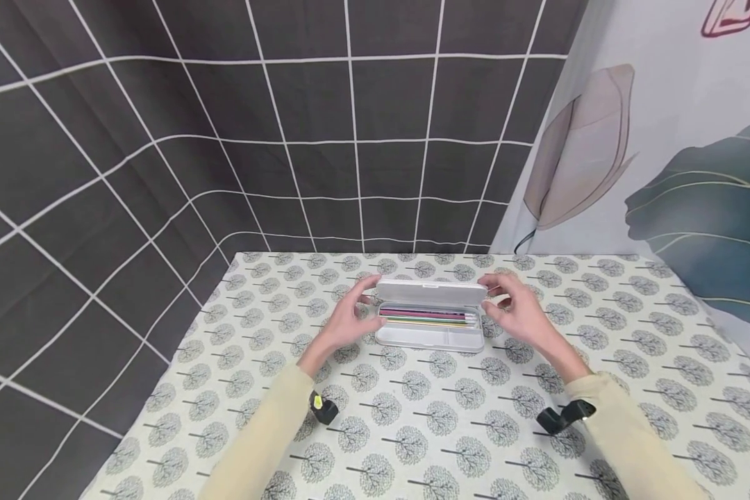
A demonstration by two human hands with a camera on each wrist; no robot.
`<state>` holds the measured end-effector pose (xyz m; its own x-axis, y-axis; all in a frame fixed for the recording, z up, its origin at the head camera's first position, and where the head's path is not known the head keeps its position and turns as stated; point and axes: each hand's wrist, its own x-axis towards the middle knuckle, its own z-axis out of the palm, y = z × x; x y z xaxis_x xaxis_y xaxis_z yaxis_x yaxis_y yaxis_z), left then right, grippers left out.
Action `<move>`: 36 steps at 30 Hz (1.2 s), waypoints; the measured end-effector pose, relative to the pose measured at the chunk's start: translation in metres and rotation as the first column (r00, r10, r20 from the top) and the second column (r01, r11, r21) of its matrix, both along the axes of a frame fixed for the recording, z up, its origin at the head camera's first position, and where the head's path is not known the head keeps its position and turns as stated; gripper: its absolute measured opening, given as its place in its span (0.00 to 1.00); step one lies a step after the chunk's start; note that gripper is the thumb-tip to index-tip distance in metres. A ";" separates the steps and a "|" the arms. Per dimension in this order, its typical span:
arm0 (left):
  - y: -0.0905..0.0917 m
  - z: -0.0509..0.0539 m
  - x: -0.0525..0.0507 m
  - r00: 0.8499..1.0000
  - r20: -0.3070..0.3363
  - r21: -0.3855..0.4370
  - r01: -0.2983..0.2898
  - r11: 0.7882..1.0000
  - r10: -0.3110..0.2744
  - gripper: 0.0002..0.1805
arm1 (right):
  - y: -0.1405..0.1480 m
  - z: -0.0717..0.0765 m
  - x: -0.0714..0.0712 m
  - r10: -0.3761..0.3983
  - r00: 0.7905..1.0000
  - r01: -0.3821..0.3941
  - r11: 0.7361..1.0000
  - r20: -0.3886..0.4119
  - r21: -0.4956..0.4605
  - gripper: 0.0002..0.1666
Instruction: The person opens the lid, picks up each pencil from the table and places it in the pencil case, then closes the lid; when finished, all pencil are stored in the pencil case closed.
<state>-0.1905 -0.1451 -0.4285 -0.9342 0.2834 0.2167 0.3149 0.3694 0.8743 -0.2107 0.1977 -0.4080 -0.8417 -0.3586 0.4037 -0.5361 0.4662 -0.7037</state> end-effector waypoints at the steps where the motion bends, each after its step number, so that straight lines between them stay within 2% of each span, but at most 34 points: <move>1: 0.000 0.000 0.001 1.000 -0.001 0.002 0.002 1.000 -0.002 0.46 | 0.000 0.000 0.001 0.003 1.000 -0.003 1.000 0.002 0.002 0.26; 6: -0.001 -0.001 0.003 1.000 -0.006 0.007 0.008 1.000 -0.008 0.46 | 0.001 -0.002 0.003 0.011 1.000 -0.011 1.000 0.004 0.004 0.26; 15: -0.003 -0.002 0.010 1.000 0.023 -0.003 0.004 1.000 -0.004 0.44 | 0.003 -0.006 0.007 0.011 1.000 -0.011 1.000 0.001 0.017 0.27; 19: -0.003 -0.003 0.013 1.000 0.015 0.005 0.008 1.000 -0.008 0.43 | 0.004 -0.008 0.010 0.010 1.000 -0.010 1.000 0.027 0.011 0.26; 26: -0.005 -0.006 0.017 0.999 -0.011 0.018 0.039 0.999 -0.039 0.42 | 0.005 -0.014 0.014 0.028 1.000 -0.028 1.000 0.002 -0.011 0.26; 27: -0.004 -0.002 0.020 0.999 -0.002 0.029 0.042 0.999 -0.042 0.42 | 0.005 -0.014 0.015 0.030 1.000 -0.030 0.999 0.007 -0.015 0.25; 32: -0.003 -0.003 0.023 0.999 0.039 0.040 0.020 0.999 -0.021 0.39 | 0.005 -0.014 0.019 0.013 0.997 -0.013 1.000 0.072 0.004 0.23; 33: -0.003 -0.004 0.024 0.999 0.040 0.031 0.012 0.999 -0.013 0.38 | 0.005 -0.014 0.019 0.010 0.997 -0.011 1.000 0.078 0.008 0.22; 34: -0.004 -0.008 0.022 0.999 0.036 0.020 0.004 1.000 -0.005 0.37 | 0.005 -0.015 0.019 0.007 0.997 -0.008 1.000 0.078 0.013 0.22; 36: -0.003 -0.009 0.022 1.000 0.028 0.006 -0.007 1.000 0.007 0.36 | 0.005 -0.016 0.021 0.001 0.998 -0.002 1.000 0.070 0.009 0.21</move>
<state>-0.1684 -0.1482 -0.4373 -0.9418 0.2760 0.1920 0.2877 0.3662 0.8850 -0.1902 0.2022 -0.4240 -0.8673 -0.3634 0.3402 -0.4862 0.4719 -0.7355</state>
